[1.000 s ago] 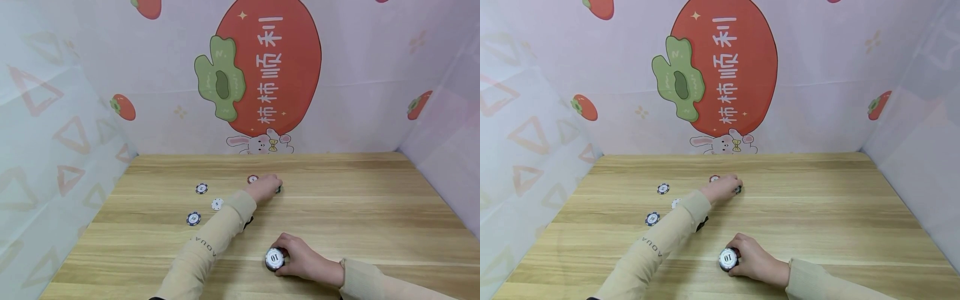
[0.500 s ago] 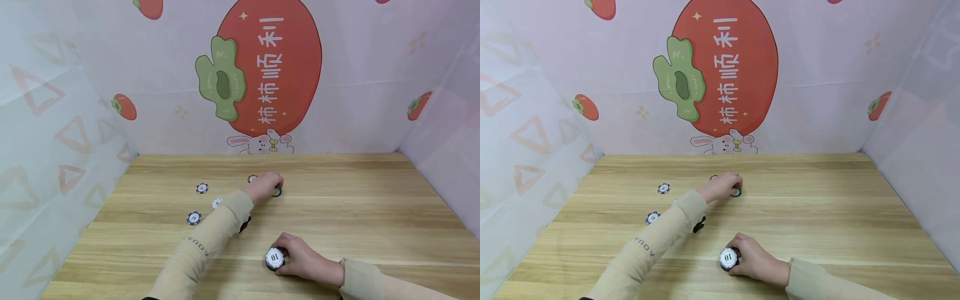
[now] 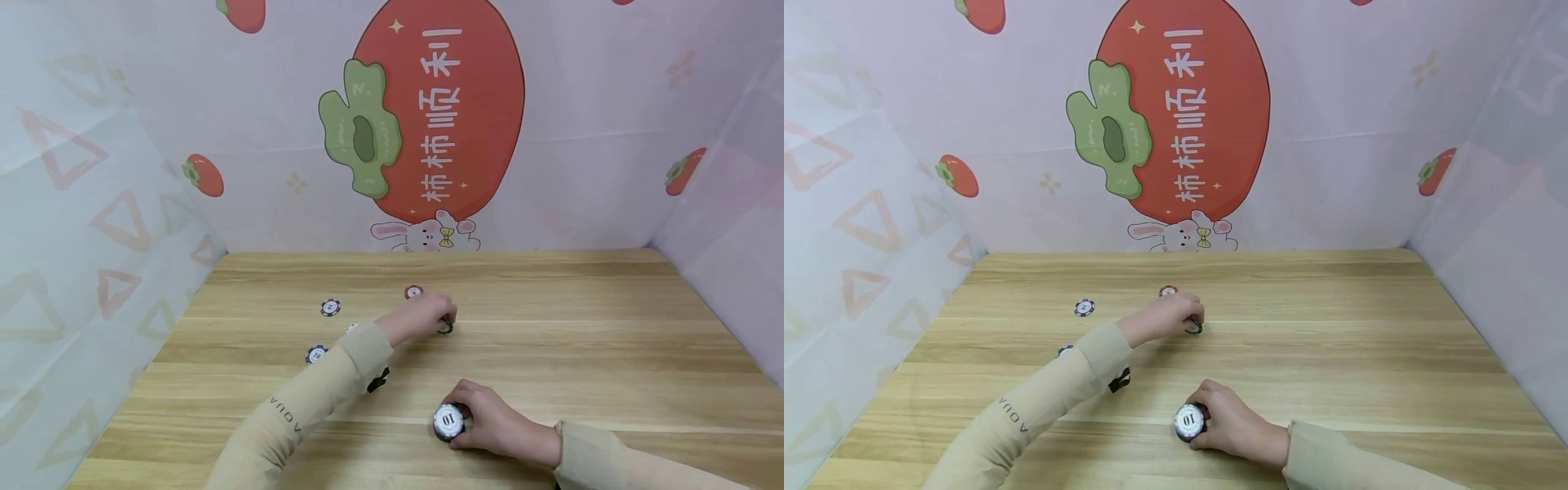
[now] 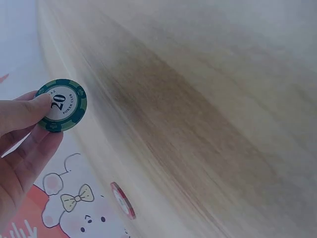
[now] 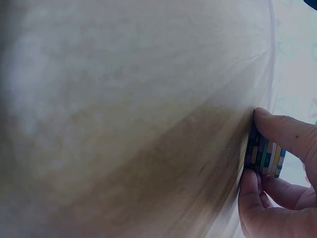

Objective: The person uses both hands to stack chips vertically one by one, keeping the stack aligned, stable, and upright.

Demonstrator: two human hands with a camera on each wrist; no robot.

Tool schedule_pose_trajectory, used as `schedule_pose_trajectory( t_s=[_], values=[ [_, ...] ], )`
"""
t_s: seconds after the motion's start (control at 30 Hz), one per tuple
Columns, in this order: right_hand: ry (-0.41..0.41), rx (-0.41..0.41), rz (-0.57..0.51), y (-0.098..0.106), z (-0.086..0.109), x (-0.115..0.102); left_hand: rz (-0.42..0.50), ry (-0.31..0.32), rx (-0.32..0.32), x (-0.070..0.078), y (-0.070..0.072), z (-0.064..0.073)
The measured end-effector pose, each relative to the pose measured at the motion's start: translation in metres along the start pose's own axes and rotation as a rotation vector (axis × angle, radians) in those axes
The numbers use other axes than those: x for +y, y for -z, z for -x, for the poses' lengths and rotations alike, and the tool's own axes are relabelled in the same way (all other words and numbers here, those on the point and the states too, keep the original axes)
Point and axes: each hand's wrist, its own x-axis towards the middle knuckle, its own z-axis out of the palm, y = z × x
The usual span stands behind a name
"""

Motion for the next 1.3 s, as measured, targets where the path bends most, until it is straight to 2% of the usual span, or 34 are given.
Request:
schedule_pose_trajectory(
  t_s=[0.13, 0.33, 0.43, 0.6, 0.87, 1.03, 1.3],
  values=[
    [-0.005, -0.002, -0.01, 0.0, 0.0, 0.0, -0.021, -0.039, 0.003, 0.003, 0.002, 0.012],
    [0.019, 0.009, 0.002, 0.0, 0.0, 0.001, -0.149, -0.2, 0.067, 0.012, 0.004, 0.032],
    [0.024, 0.015, 0.006, 0.001, 0.0, 0.001, -0.165, -0.24, 0.074, 0.019, 0.006, 0.041],
    [0.02, 0.012, -0.001, 0.001, 0.0, 0.001, -0.201, -0.26, 0.073, 0.027, 0.008, 0.054],
    [0.015, 0.004, -0.001, 0.001, 0.0, 0.0, -0.211, -0.322, 0.135, 0.029, 0.009, 0.068],
    [0.036, 0.021, 0.013, 0.0, 0.0, 0.001, -0.183, -0.354, 0.173, 0.031, 0.01, 0.079],
    [0.061, 0.035, 0.003, -0.001, 0.002, 0.002, -0.121, -0.367, 0.181, 0.031, 0.01, 0.095]
  ],
)
